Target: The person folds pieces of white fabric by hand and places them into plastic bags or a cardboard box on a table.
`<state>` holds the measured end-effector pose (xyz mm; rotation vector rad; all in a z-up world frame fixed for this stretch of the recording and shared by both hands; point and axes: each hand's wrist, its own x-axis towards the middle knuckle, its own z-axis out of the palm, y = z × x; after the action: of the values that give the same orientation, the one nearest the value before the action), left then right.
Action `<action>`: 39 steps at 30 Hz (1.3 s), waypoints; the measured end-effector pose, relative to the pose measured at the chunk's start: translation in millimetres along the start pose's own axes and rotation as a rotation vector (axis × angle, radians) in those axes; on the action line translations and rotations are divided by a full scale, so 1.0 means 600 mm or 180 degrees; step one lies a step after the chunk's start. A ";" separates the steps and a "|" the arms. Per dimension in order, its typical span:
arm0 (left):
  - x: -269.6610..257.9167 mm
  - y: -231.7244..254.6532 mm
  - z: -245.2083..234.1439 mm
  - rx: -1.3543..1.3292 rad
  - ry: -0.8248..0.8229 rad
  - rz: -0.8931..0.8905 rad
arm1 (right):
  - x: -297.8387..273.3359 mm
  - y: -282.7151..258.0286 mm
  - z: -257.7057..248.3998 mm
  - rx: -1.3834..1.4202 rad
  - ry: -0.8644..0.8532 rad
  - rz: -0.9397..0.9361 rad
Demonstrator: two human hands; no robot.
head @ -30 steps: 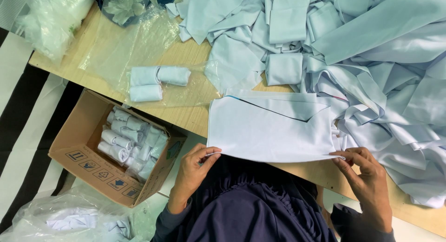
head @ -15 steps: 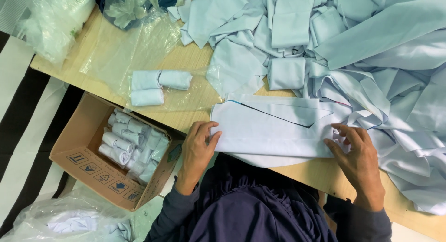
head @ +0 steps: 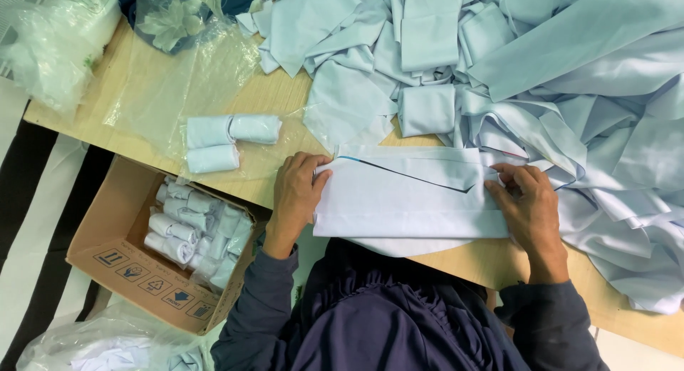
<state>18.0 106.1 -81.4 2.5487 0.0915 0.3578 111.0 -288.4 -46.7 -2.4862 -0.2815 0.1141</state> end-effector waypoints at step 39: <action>-0.109 0.025 -0.034 -0.0104 0.0395 0.0791 | -0.114 0.066 -0.002 -0.0179 0.0751 -0.0698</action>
<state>-50.7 95.0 -72.4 2.5083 -0.1849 0.6081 51.4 -335.4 -68.4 -2.4752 -0.4583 -0.2791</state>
